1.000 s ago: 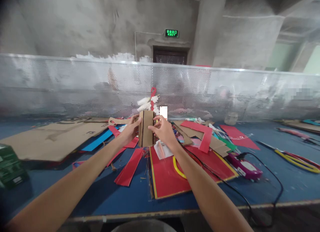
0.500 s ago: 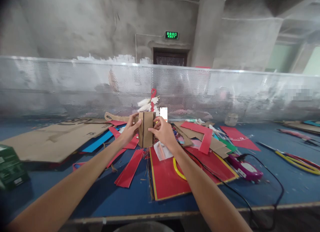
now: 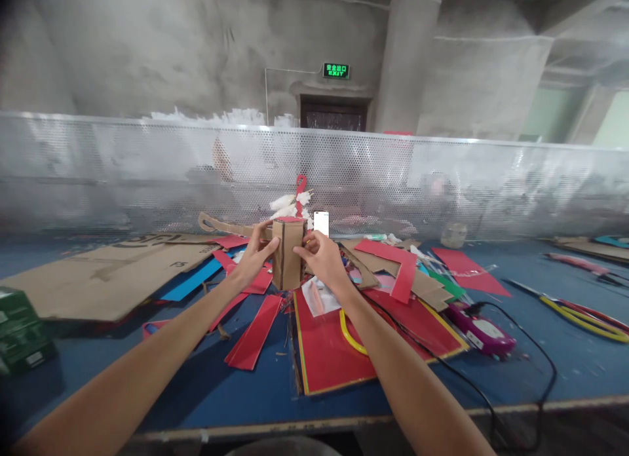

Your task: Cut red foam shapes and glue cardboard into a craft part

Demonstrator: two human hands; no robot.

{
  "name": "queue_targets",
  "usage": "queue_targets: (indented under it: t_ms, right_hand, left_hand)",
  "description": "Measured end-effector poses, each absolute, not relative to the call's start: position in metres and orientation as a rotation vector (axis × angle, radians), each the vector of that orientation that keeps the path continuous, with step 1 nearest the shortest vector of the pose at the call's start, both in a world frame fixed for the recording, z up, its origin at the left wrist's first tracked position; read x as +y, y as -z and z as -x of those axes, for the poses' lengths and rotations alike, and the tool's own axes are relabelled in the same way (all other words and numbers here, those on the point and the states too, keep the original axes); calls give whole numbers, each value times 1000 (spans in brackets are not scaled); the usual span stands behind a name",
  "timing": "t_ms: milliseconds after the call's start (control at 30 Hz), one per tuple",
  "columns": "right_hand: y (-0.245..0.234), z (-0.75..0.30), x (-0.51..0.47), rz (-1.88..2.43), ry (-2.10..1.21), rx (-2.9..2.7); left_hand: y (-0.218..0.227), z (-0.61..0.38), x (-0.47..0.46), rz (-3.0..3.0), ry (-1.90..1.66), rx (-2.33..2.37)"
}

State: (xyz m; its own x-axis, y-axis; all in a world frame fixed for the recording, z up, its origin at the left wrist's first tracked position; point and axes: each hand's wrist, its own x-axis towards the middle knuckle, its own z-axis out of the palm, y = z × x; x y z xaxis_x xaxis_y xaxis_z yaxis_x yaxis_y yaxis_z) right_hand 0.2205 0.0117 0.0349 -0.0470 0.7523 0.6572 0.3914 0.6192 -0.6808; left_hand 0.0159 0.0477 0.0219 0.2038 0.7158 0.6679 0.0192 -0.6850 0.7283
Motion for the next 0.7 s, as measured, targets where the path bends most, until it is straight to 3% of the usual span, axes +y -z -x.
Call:
queue_targets:
  t_ms: [433, 700]
  right_hand:
    - [-30, -226, 20, 860, -563, -1589]
    - [-32, -233, 25, 880, -603, -1498]
  left_hand:
    - [-32, -20, 37, -2074, -1531, 660]
    - [-33, -17, 39, -1959, -1258, 609]
